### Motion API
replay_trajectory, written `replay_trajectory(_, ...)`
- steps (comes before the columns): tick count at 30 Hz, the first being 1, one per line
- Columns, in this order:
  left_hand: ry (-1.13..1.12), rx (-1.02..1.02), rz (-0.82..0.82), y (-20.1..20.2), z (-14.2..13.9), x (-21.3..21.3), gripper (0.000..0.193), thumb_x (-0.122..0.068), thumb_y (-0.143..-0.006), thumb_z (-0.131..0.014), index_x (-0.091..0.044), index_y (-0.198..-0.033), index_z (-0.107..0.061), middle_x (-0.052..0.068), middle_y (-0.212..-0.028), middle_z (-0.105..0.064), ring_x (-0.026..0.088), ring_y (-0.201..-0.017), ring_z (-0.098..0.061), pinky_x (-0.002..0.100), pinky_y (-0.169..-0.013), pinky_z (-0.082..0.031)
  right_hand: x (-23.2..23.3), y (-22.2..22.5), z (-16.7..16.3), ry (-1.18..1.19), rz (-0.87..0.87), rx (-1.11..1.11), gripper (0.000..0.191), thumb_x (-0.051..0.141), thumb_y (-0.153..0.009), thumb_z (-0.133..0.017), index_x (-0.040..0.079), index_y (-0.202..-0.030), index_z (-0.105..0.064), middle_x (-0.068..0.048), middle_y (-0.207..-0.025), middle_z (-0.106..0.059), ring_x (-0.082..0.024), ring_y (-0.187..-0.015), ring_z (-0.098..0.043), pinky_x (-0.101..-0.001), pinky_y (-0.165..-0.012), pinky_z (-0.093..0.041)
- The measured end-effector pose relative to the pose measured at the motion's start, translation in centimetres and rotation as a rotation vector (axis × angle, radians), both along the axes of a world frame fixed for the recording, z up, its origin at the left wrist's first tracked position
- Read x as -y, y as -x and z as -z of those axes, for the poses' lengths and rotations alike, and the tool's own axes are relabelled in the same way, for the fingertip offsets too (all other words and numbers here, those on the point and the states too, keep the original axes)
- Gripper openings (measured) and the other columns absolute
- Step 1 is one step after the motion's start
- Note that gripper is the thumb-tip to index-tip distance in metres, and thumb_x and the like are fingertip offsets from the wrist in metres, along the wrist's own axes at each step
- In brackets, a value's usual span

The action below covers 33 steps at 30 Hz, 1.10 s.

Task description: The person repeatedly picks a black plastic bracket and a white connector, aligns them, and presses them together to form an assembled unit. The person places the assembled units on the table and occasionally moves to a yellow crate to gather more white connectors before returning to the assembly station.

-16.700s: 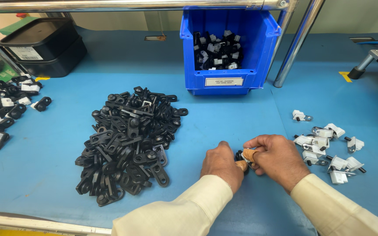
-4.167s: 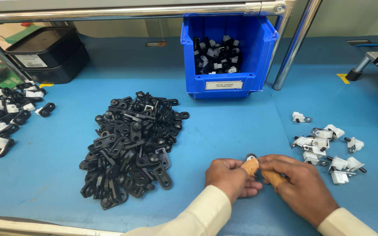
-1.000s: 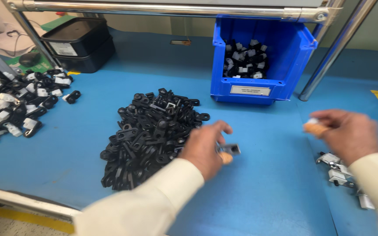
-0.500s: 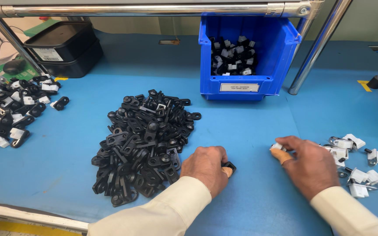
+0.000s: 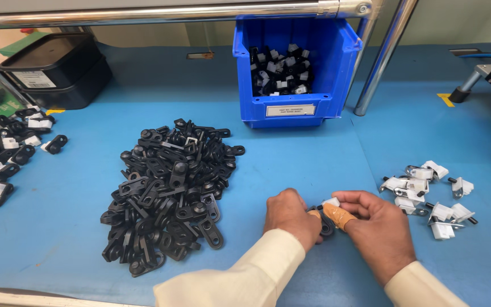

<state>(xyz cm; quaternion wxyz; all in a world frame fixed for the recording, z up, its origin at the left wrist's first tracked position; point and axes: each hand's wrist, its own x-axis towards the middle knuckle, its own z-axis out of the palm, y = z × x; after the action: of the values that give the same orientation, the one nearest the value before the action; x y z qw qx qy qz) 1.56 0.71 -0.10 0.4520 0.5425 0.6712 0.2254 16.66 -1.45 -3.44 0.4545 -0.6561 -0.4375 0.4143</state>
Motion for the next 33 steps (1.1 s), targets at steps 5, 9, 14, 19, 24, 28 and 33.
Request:
replay_trajectory(5,0.107,-0.143,0.100,-0.2,-1.9,-0.8,0.022,-0.006,-0.083,-0.079,0.005,-0.099,-0.069,0.020,-0.089,-0.078,0.026,-0.079,-0.079,0.036,-0.074,-0.065,0.6,0.6,0.1,-0.002,0.059,0.024,0.033,0.006,-0.081,-0.079,0.004,-0.114,-0.078,-0.007,-0.095,-0.081,-0.009,-0.083,-0.070,-0.0241,-0.075,-0.055)
replay_trajectory(9,0.166,-0.276,0.176,0.0,-2.9,-0.9,0.019,-0.009,-0.082,-0.083,0.003,-0.092,-0.073,0.014,-0.088,-0.078,0.022,-0.080,-0.076,0.036,-0.078,-0.063,1.5,1.3,0.1,0.002,0.086,0.118,0.033,0.013,-0.083,-0.083,0.006,-0.115,-0.078,-0.006,-0.094,-0.081,-0.009,-0.082,-0.069,-0.0258,-0.071,-0.054)
replay_trajectory(14,0.231,-0.264,0.186,0.2,-3.6,-0.9,0.016,-0.016,-0.090,-0.076,0.000,-0.090,-0.073,0.010,-0.078,-0.079,0.016,-0.070,-0.077,0.031,-0.073,-0.063,1.9,1.6,0.2,-0.018,0.080,0.202,0.034,0.014,-0.082,-0.083,0.011,-0.115,-0.079,-0.003,-0.093,-0.082,-0.008,-0.082,-0.071,-0.0255,-0.073,-0.056)
replay_trajectory(19,0.241,-0.334,0.258,0.7,-3.9,-1.6,0.019,-0.018,-0.089,-0.078,0.000,-0.089,-0.072,0.010,-0.073,-0.076,0.017,-0.064,-0.075,0.031,-0.063,-0.063,2.3,2.2,0.2,-0.090,0.051,0.313,0.036,0.019,-0.082,-0.084,0.016,-0.117,-0.077,-0.004,-0.094,-0.081,-0.012,-0.073,-0.074,-0.0278,-0.066,-0.059)
replay_trajectory(24,0.228,-0.185,0.331,2.0,-3.2,-1.9,0.009,-0.006,-0.089,-0.069,0.002,-0.091,-0.069,0.014,-0.080,-0.078,0.020,-0.066,-0.077,0.031,-0.058,-0.064,2.9,3.0,0.2,-0.276,0.002,0.521,0.038,0.017,-0.079,-0.082,0.017,-0.117,-0.076,-0.003,-0.098,-0.082,-0.015,-0.071,-0.080,-0.0313,-0.057,-0.060)
replay_trajectory(28,0.195,-0.104,0.314,2.4,-2.5,-1.4,0.005,-0.003,-0.092,-0.063,0.001,-0.095,-0.065,0.014,-0.084,-0.078,0.021,-0.069,-0.078,0.030,-0.059,-0.064,2.9,2.8,0.4,-0.330,-0.055,0.539,0.046,0.005,-0.074,-0.078,0.016,-0.118,-0.074,-0.002,-0.102,-0.080,-0.016,-0.073,-0.077,-0.0308,-0.061,-0.062)
replay_trajectory(33,0.253,-0.019,0.268,2.8,-2.4,-1.4,0.013,-0.004,-0.095,-0.057,0.003,-0.094,-0.067,0.015,-0.085,-0.077,0.023,-0.070,-0.078,0.030,-0.058,-0.064,3.1,2.2,0.8,-0.372,-0.111,0.632,0.051,-0.005,-0.069,-0.074,0.016,-0.116,-0.075,-0.003,-0.107,-0.078,-0.018,-0.085,-0.077,-0.0319,-0.063,-0.061)
